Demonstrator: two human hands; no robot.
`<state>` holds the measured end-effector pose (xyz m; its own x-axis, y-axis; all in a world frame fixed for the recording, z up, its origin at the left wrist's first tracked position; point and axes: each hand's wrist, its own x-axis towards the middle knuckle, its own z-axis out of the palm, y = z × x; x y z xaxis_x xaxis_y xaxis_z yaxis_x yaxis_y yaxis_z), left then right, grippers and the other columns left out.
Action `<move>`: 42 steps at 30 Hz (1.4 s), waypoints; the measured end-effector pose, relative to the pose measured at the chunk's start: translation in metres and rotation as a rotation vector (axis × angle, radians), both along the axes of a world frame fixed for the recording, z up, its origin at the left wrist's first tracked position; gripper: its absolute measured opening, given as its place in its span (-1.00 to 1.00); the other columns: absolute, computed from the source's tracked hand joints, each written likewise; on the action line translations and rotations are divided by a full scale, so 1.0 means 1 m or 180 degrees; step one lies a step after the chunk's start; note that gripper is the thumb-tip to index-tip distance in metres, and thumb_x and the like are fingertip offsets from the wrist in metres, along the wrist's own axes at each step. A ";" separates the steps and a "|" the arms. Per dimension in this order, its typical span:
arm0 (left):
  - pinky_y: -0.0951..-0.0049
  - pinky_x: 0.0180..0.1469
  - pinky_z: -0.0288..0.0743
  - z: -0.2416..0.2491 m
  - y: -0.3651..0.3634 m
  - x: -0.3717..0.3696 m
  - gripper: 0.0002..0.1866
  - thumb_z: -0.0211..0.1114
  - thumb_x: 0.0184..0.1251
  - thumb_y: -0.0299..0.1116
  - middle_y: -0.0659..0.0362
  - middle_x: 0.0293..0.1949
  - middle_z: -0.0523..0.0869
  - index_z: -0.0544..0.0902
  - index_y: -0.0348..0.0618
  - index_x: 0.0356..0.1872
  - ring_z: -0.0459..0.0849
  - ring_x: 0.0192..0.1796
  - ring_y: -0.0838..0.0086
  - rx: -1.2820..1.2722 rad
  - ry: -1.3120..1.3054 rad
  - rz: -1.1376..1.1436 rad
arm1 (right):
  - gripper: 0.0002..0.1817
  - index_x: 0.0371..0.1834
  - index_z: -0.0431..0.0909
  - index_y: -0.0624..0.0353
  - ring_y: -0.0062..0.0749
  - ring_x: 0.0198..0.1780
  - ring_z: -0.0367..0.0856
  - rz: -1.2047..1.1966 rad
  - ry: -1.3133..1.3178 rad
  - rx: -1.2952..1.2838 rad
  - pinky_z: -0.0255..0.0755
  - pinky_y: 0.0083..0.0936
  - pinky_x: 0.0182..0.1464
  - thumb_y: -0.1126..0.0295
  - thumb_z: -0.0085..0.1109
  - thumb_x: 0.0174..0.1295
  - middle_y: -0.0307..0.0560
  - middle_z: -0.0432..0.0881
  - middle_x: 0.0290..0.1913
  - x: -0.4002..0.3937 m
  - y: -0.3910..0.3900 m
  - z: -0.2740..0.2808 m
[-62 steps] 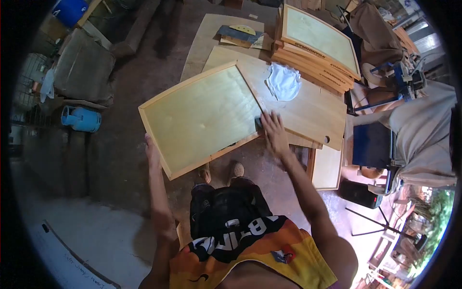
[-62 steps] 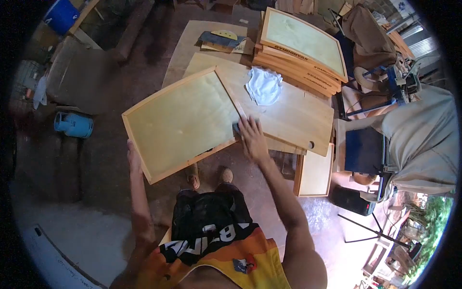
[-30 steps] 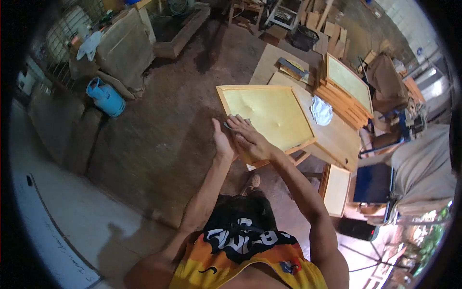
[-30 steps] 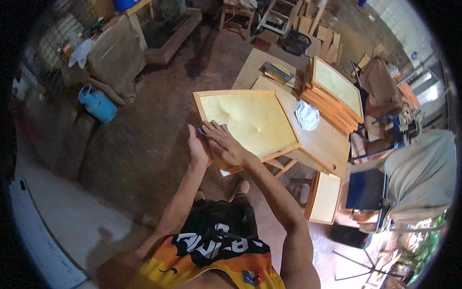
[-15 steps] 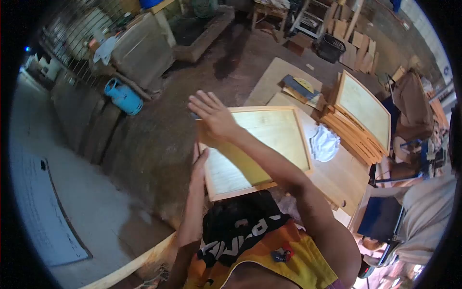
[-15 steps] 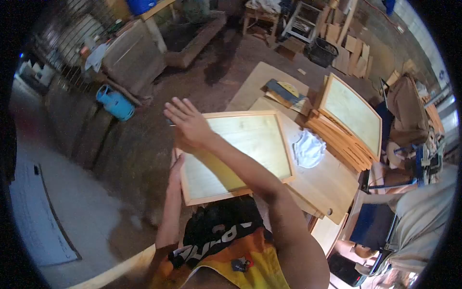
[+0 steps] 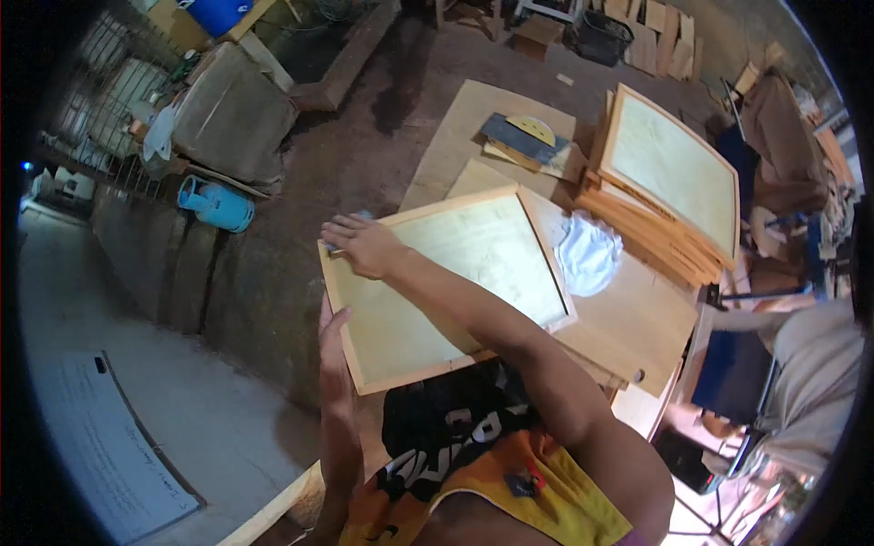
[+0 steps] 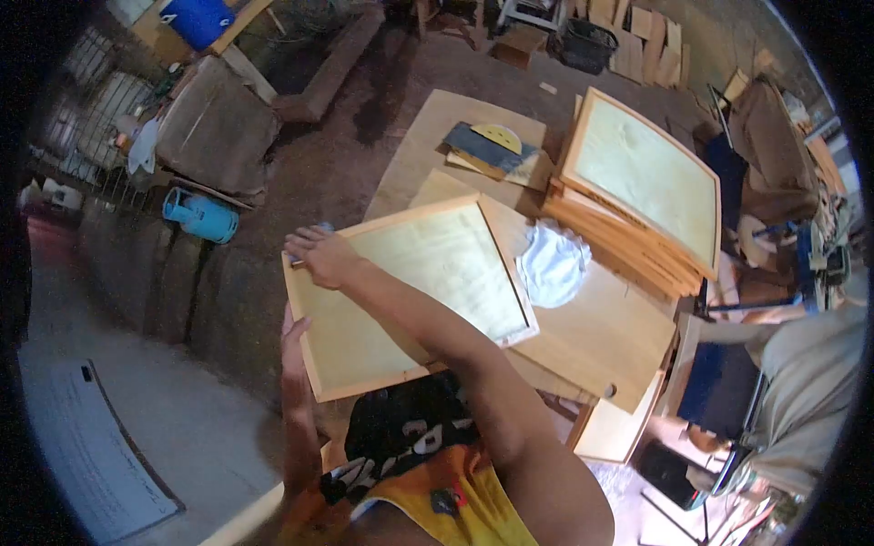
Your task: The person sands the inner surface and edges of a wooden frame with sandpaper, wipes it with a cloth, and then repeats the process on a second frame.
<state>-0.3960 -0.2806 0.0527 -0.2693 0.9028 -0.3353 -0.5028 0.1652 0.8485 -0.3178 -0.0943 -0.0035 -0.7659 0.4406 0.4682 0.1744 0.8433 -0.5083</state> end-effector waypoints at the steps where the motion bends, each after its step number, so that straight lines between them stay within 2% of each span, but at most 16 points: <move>1: 0.27 0.26 0.44 -0.013 -0.001 -0.009 -0.30 0.10 0.29 -0.50 -0.05 0.23 0.48 0.14 -0.20 0.49 0.54 0.23 0.23 0.0006 0.0095 0.0021 | -0.42 0.34 0.40 0.18 -0.07 0.47 0.26 -0.0125 -0.0056 -0.0184 0.10 -0.21 0.50 0.37 0.13 0.18 0.02 0.37 0.43 0.016 0.003 -0.008; 4: 0.27 0.25 0.45 0.001 0.001 0.001 -0.32 0.10 0.31 -0.49 -0.05 0.21 0.50 0.16 -0.21 0.47 0.54 0.23 0.23 -0.0102 0.0089 0.0044 | -0.50 0.12 0.58 0.16 -0.06 0.46 0.26 -0.0687 0.0262 -0.0557 0.07 -0.22 0.51 0.46 0.17 0.00 0.01 0.42 0.39 0.124 0.017 -0.020; 5: 0.27 0.25 0.45 -0.004 0.003 0.000 -0.34 0.10 0.31 -0.48 -0.05 0.21 0.50 0.18 -0.22 0.46 0.55 0.22 0.23 -0.0069 0.0109 0.0061 | -0.49 0.19 0.53 0.15 -0.04 0.46 0.25 -0.0771 -0.0565 0.0016 0.04 -0.22 0.52 0.47 0.14 0.07 0.03 0.42 0.39 0.175 0.035 -0.043; 8: 0.27 0.24 0.47 -0.015 0.002 -0.001 -0.40 0.09 0.36 -0.45 -0.05 0.20 0.51 0.21 -0.23 0.42 0.55 0.21 0.23 -0.0092 0.0179 0.0040 | -0.49 0.32 0.43 0.18 0.03 0.44 0.29 -0.2203 -0.0850 -0.0229 0.11 -0.13 0.48 0.42 0.05 0.26 0.11 0.39 0.40 0.281 0.048 -0.048; 11: 0.26 0.22 0.49 -0.023 -0.007 -0.009 -0.46 0.07 0.45 -0.37 -0.04 0.20 0.51 0.23 -0.22 0.41 0.56 0.20 0.23 -0.0348 0.0086 -0.0056 | -0.50 0.34 0.41 0.23 0.07 0.43 0.31 -0.2650 -0.0979 -0.0328 0.15 -0.14 0.47 0.38 0.02 0.30 0.14 0.39 0.40 0.293 0.040 -0.062; 16: 0.17 0.21 0.49 -0.042 -0.011 -0.029 -0.50 0.02 0.55 -0.22 -0.04 0.23 0.48 0.25 -0.19 0.40 0.54 0.21 0.18 -0.0618 0.0325 -0.0097 | -0.49 0.36 0.34 0.21 0.13 0.37 0.38 -0.3363 0.0049 -0.0344 0.30 -0.19 0.38 0.50 -0.02 0.30 0.24 0.46 0.31 0.269 -0.040 -0.004; 19: 0.18 0.19 0.52 -0.037 -0.035 0.003 -0.50 0.01 0.55 -0.20 -0.01 0.17 0.51 0.25 -0.24 0.37 0.58 0.16 0.19 -0.0196 0.0269 0.0640 | -0.55 0.28 0.38 0.18 0.08 0.26 0.50 -0.3550 -0.0032 -0.0148 0.45 -0.17 0.23 0.52 -0.04 0.29 0.20 0.56 0.19 0.248 -0.065 0.017; 23: 0.05 0.19 0.51 -0.050 -0.077 0.065 -0.52 0.11 0.50 -0.22 -0.03 0.21 0.49 0.28 -0.24 0.30 0.55 0.21 0.14 0.0139 -0.0017 0.0128 | -0.60 0.16 0.44 0.24 0.07 0.24 0.48 -0.3410 -0.0119 -0.0566 0.38 -0.16 0.25 0.53 -0.01 0.21 0.19 0.55 0.16 0.181 -0.036 0.027; 25: -0.08 0.36 0.34 -0.068 -0.103 0.067 -0.46 0.14 0.50 -0.18 -0.08 0.19 0.50 0.26 -0.22 0.35 0.47 0.30 -0.02 -0.0792 -0.1071 -0.1526 | -0.62 0.14 0.45 0.21 0.02 0.25 0.47 -0.3062 -0.0562 -0.0268 0.36 -0.17 0.26 0.51 0.00 0.21 0.12 0.55 0.17 0.147 -0.014 0.019; 26: -0.11 0.40 0.28 -0.114 -0.117 0.057 -0.36 0.12 0.49 -0.05 -0.15 0.25 0.43 0.19 -0.19 0.41 0.43 0.34 -0.05 -0.0243 -0.1371 -0.2245 | -0.61 0.15 0.46 0.19 -0.01 0.28 0.44 -0.2927 -0.0710 -0.0037 0.33 -0.18 0.29 0.49 0.01 0.22 0.09 0.54 0.20 0.135 -0.009 0.006; 28: -0.13 0.43 0.20 -0.123 -0.119 0.031 -0.28 0.06 0.48 0.09 -0.20 0.35 0.29 0.13 -0.12 0.47 0.31 0.42 -0.03 -0.0550 -0.2697 -0.1402 | -0.59 0.18 0.46 0.16 -0.07 0.35 0.38 -0.2677 -0.1066 0.0447 0.26 -0.19 0.35 0.44 0.04 0.23 0.01 0.51 0.26 0.126 -0.001 -0.027; 31: -0.14 0.45 0.14 -0.117 -0.104 0.002 -0.24 0.03 0.45 0.21 -0.15 0.42 0.19 0.12 -0.01 0.49 0.21 0.48 0.03 -0.0313 -0.2143 -0.0443 | -0.51 0.29 0.43 0.06 -0.09 0.44 0.28 -0.2826 -0.1150 0.0369 0.15 -0.19 0.45 0.37 0.06 0.25 -0.08 0.43 0.38 0.120 -0.004 -0.051; 34: -0.10 0.45 0.15 -0.115 -0.083 0.012 -0.31 0.02 0.49 0.15 -0.04 0.42 0.22 0.13 0.07 0.49 0.21 0.47 0.14 -0.0430 -0.1426 -0.1043 | -0.48 0.32 0.45 0.00 -0.08 0.46 0.28 -0.2587 -0.1165 0.0326 0.16 -0.22 0.48 0.38 0.09 0.23 -0.10 0.45 0.38 0.120 0.016 -0.040; 35: -0.09 0.45 0.15 -0.118 -0.078 0.018 -0.37 0.02 0.54 0.04 0.07 0.45 0.21 0.11 0.10 0.50 0.21 0.48 0.23 -0.0546 -0.1808 -0.1150 | -0.47 0.32 0.46 0.00 -0.08 0.45 0.29 -0.2568 -0.1165 0.0328 0.17 -0.23 0.48 0.39 0.10 0.22 -0.10 0.46 0.38 0.121 0.030 -0.039; 37: 0.05 0.37 0.29 -0.117 -0.078 0.034 -0.41 0.01 0.58 -0.07 0.04 0.40 0.31 0.15 -0.08 0.48 0.37 0.38 0.20 -0.0327 -0.1247 -0.0969 | -0.48 0.30 0.48 0.04 -0.08 0.45 0.32 -0.2435 -0.1050 -0.0424 0.22 -0.30 0.46 0.42 0.10 0.20 -0.09 0.47 0.37 0.116 0.044 -0.032; 42: 0.30 0.43 0.21 -0.128 -0.066 0.023 -0.45 0.05 0.58 -0.16 0.00 0.44 0.34 0.30 -0.26 0.44 0.34 0.42 0.32 0.0500 0.0006 -0.0901 | -0.43 0.32 0.44 0.16 -0.08 0.44 0.33 -0.2525 -0.1219 0.0234 0.25 -0.31 0.45 0.46 0.12 0.17 -0.01 0.44 0.38 0.113 0.037 -0.037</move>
